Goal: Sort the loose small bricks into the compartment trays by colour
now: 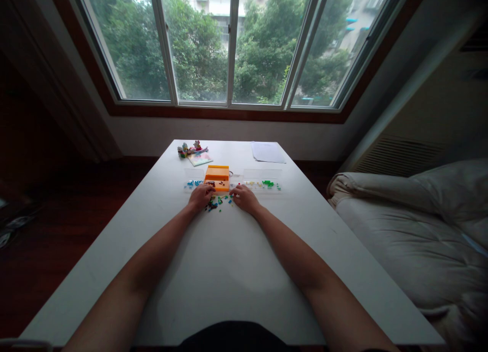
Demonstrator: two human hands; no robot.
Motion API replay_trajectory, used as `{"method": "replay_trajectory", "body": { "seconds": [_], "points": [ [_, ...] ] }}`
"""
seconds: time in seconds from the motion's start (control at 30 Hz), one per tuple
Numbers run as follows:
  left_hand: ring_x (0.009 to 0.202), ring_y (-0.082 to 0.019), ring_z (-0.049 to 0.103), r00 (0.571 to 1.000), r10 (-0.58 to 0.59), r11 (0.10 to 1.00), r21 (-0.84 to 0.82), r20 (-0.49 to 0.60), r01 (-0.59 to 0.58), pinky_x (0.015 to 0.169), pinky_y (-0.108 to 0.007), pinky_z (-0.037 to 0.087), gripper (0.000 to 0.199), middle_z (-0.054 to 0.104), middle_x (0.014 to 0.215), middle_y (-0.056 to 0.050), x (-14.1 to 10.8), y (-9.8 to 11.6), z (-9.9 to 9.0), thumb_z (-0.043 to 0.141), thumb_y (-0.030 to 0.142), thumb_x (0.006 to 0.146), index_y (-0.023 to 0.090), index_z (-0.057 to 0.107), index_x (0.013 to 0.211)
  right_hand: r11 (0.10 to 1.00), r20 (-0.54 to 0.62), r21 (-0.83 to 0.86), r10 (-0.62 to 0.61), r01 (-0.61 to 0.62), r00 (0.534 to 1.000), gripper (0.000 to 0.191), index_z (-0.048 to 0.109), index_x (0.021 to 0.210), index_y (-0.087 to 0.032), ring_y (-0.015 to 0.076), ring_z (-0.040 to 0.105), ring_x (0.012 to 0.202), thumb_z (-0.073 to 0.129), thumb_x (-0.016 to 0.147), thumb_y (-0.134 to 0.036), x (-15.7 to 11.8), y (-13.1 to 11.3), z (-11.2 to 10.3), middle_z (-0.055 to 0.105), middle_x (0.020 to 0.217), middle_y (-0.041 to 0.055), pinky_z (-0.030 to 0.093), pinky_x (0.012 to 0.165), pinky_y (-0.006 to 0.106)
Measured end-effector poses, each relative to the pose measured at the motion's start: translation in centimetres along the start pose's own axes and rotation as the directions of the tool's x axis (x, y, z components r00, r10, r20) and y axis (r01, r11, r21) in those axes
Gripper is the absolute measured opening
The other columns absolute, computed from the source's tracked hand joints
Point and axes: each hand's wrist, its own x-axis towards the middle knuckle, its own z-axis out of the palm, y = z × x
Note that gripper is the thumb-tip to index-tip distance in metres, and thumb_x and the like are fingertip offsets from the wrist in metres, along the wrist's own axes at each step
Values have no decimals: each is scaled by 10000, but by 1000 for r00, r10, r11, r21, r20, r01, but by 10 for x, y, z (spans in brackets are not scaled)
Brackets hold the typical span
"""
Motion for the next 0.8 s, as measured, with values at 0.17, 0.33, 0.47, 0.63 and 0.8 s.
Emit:
{"method": "replay_trajectory", "body": {
  "seconds": [0.17, 0.33, 0.47, 0.63, 0.8],
  "points": [
    [1027, -229, 650, 1000, -2, 1000, -2, 6, 2, 949, -359, 506, 215, 749, 1071, -70, -1, 3, -2, 578, 192, 901, 223, 775, 980, 1000, 28, -7, 3, -3, 1000, 173, 770, 950, -235, 205, 565, 935, 663, 870, -124, -1, 4, 3, 646, 931, 53, 466, 870, 308],
    [1029, -226, 655, 1000, 4, 1000, -3, 10, -4, 965, -368, 506, 224, 752, 1071, -65, 0, 3, -2, 575, 179, 899, 230, 777, 980, 1000, 34, -5, -5, 5, 999, 107, 779, 943, -238, 197, 569, 912, 703, 879, -197, -1, 4, 3, 637, 910, 48, 466, 835, 297],
    [1018, -227, 653, 1000, 4, 1000, -10, 3, -4, 965, -367, 502, 217, 751, 1068, -63, 0, 0, 0, 585, 172, 893, 230, 778, 972, 1000, 45, 13, -17, 16, 999, 107, 777, 944, -245, 188, 573, 901, 714, 874, -195, 0, 3, 5, 641, 917, 39, 464, 829, 288],
    [1030, -228, 651, 1000, 10, 1000, -11, 6, -9, 961, -356, 500, 218, 749, 1083, -56, 0, -1, 0, 582, 170, 898, 232, 777, 973, 999, 32, -23, -27, 27, 999, 111, 747, 861, -222, 196, 568, 918, 663, 908, -167, 1, -3, 6, 651, 904, 48, 459, 863, 305],
    [1043, -238, 637, 999, 34, 999, 21, 13, -34, 951, -358, 496, 216, 741, 1075, -67, -1, 11, -4, 574, 187, 912, 222, 775, 982, 999, -150, -5, 50, -51, 987, 115, 723, 886, -205, 220, 559, 939, 622, 934, -176, 2, 5, -4, 662, 925, 66, 450, 892, 338]
  ]
}}
